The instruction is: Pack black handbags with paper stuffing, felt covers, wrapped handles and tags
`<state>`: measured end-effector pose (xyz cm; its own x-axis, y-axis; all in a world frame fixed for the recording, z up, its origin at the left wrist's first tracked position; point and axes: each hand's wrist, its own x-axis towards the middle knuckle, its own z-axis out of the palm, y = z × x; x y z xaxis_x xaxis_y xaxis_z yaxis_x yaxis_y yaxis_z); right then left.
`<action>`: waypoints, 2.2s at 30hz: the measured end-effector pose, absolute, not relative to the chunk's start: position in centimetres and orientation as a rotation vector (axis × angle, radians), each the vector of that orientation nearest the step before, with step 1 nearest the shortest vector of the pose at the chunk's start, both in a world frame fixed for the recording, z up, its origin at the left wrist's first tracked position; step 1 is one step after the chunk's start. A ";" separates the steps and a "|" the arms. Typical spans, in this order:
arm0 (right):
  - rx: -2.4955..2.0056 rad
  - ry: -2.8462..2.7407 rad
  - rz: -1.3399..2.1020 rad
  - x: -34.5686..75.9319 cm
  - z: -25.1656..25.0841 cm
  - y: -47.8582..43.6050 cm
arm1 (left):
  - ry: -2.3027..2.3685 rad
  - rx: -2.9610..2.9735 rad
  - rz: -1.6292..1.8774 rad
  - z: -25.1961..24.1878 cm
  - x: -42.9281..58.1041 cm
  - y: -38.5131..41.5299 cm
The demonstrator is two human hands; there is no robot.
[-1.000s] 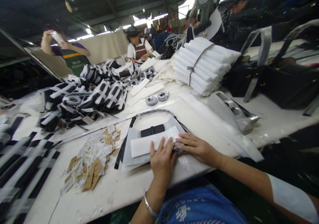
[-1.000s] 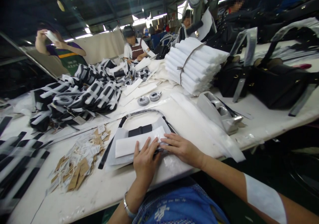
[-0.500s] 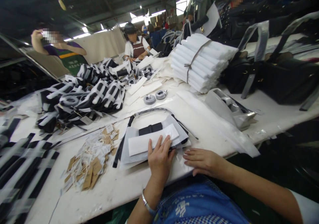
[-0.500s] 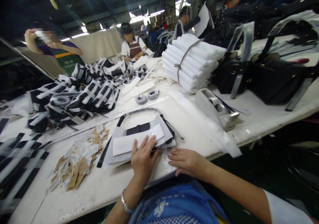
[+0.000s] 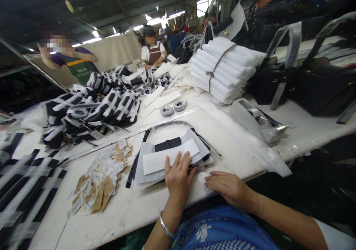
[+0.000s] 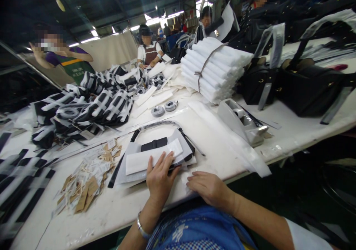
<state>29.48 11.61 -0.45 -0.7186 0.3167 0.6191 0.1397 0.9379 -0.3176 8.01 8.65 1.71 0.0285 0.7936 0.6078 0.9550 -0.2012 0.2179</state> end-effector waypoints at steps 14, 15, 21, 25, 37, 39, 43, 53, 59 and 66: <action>-0.289 -2.542 0.498 31.5 -1.2 11.6 | -1.806 -2.039 -0.905 1.5 8.1 8.8; -0.305 -2.594 0.481 31.6 -0.9 11.9 | -1.812 -2.044 -0.910 1.5 8.1 8.8; -0.289 -2.619 0.419 30.8 -0.7 13.0 | -1.829 -2.056 -0.931 1.5 8.1 8.7; -0.249 -2.503 0.458 29.6 -1.6 12.8 | -1.828 -2.045 -0.936 1.4 8.1 8.7; -0.318 -2.342 0.405 29.5 -1.2 10.1 | -1.858 -2.016 -0.930 0.6 8.3 9.0; -0.319 -2.327 0.393 29.4 -1.1 9.9 | -1.856 -2.017 -0.940 0.5 8.3 9.0; -0.284 -2.333 0.348 29.1 0.9 10.7 | -1.838 -2.014 -0.942 0.6 8.3 9.1; -0.342 -2.328 0.184 25.4 6.9 17.2 | -1.764 -1.975 -0.965 0.1 8.4 9.1; -0.588 -2.431 0.273 23.5 6.2 19.9 | -1.772 -2.002 -0.982 0.1 8.4 9.0; -0.966 -2.438 0.671 22.4 5.4 21.9 | -1.778 -2.079 -1.026 0.3 8.1 8.8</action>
<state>22.36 21.90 5.38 -0.6643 0.7172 0.2106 0.5083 0.6400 -0.5763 8.08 8.80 0.33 0.0247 0.7791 0.6264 0.9323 -0.2442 0.2669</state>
